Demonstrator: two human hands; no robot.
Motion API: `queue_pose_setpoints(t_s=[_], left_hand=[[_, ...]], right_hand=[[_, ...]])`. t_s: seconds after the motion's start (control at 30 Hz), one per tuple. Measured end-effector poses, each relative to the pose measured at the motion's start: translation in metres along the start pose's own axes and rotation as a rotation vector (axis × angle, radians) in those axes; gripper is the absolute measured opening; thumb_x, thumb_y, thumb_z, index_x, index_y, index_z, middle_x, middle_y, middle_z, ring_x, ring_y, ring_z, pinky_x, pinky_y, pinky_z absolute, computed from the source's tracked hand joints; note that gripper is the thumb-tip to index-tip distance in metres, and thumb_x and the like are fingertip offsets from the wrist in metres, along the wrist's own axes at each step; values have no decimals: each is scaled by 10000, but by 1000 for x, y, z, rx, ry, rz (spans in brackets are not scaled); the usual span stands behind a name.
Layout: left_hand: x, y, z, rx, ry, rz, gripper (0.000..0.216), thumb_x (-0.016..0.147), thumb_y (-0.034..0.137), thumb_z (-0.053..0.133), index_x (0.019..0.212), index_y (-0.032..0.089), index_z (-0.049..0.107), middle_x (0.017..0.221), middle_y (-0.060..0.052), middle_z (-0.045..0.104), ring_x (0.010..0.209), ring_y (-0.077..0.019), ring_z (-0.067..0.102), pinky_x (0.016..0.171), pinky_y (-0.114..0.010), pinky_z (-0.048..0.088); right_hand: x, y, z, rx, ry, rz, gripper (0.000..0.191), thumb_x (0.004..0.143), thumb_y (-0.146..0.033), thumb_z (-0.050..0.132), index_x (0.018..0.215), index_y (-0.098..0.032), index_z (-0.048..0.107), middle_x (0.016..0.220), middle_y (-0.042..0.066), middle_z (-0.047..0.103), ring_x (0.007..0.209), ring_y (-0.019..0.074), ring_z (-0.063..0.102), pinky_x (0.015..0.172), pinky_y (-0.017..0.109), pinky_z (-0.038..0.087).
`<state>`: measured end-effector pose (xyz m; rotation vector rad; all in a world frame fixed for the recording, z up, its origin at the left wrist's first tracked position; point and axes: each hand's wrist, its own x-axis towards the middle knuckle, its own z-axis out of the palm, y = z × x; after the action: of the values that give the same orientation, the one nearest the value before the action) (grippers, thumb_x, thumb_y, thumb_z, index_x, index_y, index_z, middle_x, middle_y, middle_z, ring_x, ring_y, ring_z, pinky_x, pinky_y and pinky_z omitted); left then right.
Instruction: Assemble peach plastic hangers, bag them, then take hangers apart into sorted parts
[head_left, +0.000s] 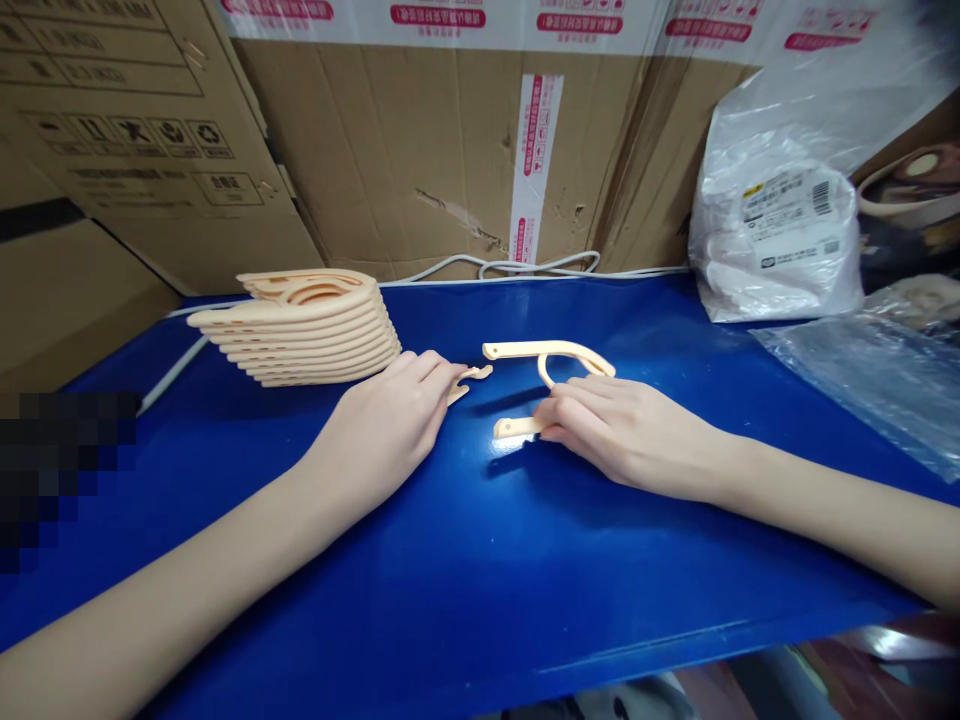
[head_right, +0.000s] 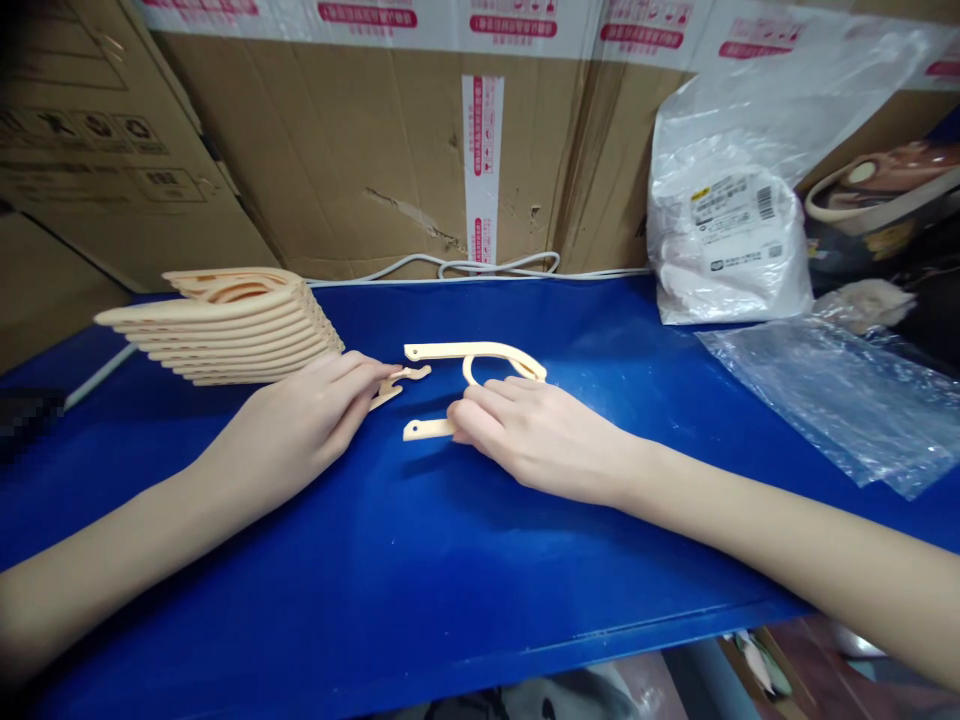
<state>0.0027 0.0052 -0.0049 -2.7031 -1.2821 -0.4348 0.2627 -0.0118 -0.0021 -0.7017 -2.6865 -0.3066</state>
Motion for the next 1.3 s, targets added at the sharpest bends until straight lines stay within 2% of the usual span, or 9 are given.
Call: queue_pose_setpoints(t_s=[0.1,0.2,0.3,0.4,0.53,0.73,0.87,1.0,1.3], left_hand=[[0,0,1,-47,41,-16,365,1032,170,311,1213,124,624,1114,-101,687,983,-255,646,796,-370,506],[-1,3,0,-47,85,-15,376,1017,144,290,1196,125,620,1038,-98,678,949,-256,647,787,-369,492],[-1,13,-8,-93,129,-84,344,1016,160,292,1157,142,604,978,-83,665,895,-242,642,750,-350,473],[2,28,-22,-211,126,-207,298,1056,273,290,1044,190,576,903,-35,662,801,-207,636,665,-311,428],[7,43,-36,-275,73,-281,318,1056,450,328,926,219,503,792,10,635,649,-170,586,552,-274,335],[8,32,-31,-352,39,-225,356,1047,466,305,924,216,527,718,31,607,613,-153,570,544,-270,322],[4,18,-26,-355,16,-151,356,1037,421,318,808,214,494,625,55,537,558,-129,512,546,-272,301],[2,11,-25,-351,-10,-106,365,1027,386,296,743,209,442,568,63,463,510,-116,450,530,-272,273],[-2,16,-14,-402,-109,-43,391,1031,372,279,827,205,568,706,29,602,615,-134,554,586,-280,298]], right_hand=[[0,4,0,-41,-27,-56,378,1110,-256,233,935,-170,556,828,54,678,682,156,622,600,275,442],[1,6,0,-54,-53,-50,400,1114,-279,196,942,-174,541,846,54,699,629,144,622,540,269,410],[4,6,1,-50,-45,-49,387,1116,-283,192,978,-168,535,845,54,726,592,143,644,512,275,397],[8,5,2,-87,30,-78,389,1116,-281,202,968,-164,542,779,47,733,530,147,641,496,281,393],[13,5,5,-109,118,-71,352,1102,-269,268,970,-161,576,837,58,764,588,153,685,513,277,405],[8,7,6,-71,113,9,397,1089,-388,361,1173,-121,643,835,62,779,635,167,713,550,280,417],[4,8,8,16,88,80,385,1094,-373,377,1163,-160,689,821,26,772,668,147,722,575,260,424],[5,8,8,77,73,66,355,1089,-348,409,1177,-154,692,906,36,777,798,145,740,647,250,453],[4,8,9,33,91,19,355,1092,-352,405,1192,-159,686,914,9,778,693,121,722,582,255,422]])
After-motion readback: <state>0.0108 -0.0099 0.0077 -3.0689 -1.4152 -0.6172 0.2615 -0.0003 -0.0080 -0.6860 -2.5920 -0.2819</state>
